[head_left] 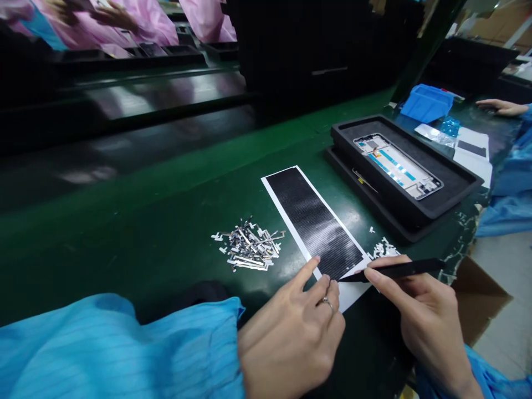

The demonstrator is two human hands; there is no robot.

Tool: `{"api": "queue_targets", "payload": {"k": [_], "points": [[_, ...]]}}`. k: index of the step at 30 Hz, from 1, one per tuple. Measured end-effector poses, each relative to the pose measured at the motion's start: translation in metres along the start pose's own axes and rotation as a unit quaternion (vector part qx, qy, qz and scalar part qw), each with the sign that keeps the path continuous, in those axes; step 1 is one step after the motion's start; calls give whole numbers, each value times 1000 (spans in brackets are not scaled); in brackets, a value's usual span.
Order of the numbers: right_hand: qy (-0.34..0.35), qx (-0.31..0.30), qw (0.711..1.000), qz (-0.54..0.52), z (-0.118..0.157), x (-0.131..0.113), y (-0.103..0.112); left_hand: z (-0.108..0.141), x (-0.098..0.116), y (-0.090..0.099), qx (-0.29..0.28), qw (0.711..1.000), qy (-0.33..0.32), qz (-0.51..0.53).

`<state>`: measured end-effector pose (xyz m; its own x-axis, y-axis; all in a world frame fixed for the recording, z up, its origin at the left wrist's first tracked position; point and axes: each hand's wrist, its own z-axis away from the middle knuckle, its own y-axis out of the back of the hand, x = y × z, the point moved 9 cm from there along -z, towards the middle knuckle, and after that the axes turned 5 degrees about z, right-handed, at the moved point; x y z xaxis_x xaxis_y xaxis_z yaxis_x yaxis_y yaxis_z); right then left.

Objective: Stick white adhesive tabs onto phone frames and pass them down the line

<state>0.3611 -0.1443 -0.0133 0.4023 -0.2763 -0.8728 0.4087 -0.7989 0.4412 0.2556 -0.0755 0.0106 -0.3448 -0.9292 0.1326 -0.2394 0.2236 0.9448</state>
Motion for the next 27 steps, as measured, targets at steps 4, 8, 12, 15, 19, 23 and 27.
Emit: {"api": "queue_targets", "payload": {"k": [4, 8, 12, 15, 19, 23, 27], "points": [[-16, -5, 1000, -4, 0, 2, -1, 0, 1, 1, -1, 1000, -3, 2], [-32, -6, 999, -24, 2, 9, -2, 2, -1, 3, 5, 1000, 5, -2], [-46, -2, 997, -55, 3, 19, -1, 3, -1, 2, 4, 1000, 7, -6], [-57, 11, 994, -91, 2, 24, 1, 4, 1, 3, 6, 1000, 8, 1], [-55, 51, 989, -124, 5, 19, 5, 2, -16, 5, -15, 986, 96, 133], [-56, 82, 984, -151, 14, 13, 7, 15, -55, -23, -128, 851, 351, 368], [-30, 59, 992, -109, 18, 9, 6, 21, -60, -35, -133, 710, 444, 530]]}}
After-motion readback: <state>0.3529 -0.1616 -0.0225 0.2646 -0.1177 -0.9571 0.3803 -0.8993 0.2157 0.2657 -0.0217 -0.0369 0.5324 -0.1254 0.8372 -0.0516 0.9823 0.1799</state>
